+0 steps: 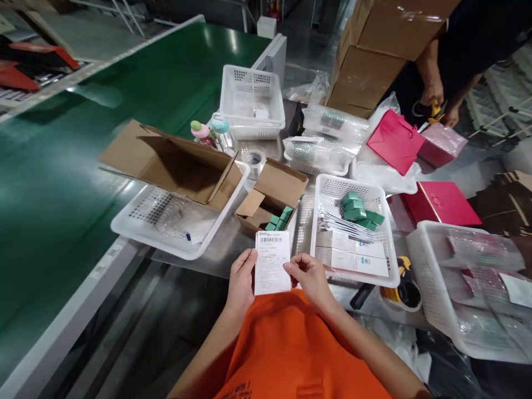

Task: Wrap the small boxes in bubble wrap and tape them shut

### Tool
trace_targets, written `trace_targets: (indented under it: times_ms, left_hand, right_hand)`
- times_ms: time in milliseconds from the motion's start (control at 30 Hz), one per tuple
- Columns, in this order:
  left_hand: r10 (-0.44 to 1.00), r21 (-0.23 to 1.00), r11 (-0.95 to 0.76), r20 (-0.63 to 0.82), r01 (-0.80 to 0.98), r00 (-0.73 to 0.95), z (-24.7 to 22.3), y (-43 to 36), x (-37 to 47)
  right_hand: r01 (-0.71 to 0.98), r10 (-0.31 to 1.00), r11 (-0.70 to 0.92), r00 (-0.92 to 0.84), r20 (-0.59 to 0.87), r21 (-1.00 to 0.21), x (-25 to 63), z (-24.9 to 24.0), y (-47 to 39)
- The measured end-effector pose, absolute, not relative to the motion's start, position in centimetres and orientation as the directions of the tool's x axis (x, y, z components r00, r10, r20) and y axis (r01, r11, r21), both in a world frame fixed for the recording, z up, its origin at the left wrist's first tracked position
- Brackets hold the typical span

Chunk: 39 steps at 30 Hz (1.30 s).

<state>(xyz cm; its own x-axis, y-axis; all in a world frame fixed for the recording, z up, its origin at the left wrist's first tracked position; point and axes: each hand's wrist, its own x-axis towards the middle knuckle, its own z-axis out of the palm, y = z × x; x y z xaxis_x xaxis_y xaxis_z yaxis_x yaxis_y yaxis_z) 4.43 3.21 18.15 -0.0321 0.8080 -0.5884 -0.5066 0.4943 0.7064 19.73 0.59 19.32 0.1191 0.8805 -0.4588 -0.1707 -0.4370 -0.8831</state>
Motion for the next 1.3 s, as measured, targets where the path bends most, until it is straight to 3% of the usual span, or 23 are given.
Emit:
trace_targets:
  times_ms: [800, 1100, 1300]
  left_hand:
    - [0.791, 0.689, 0.486, -0.608, -0.538, -0.064, 17.8, 3.1, 4.1]
    - [0.71, 0.532, 0.594, -0.7, -0.604, 0.082, 17.1, 3.1, 4.5]
    - [0.772, 0.659, 0.535, -0.635, -0.528, -0.01, 17.1, 2.7, 4.7]
  right_hand:
    - [-0.234, 0.851, -0.457, 0.164, -0.498, -0.858, 19.1, 18.9, 0.9]
    - [-0.212, 0.85, -0.403, 0.272, -0.45, -0.89, 19.0, 19.0, 0.7]
    - [-0.072, 0.887, -0.298, 0.347, -0.304, -0.952, 19.4, 18.9, 0.4]
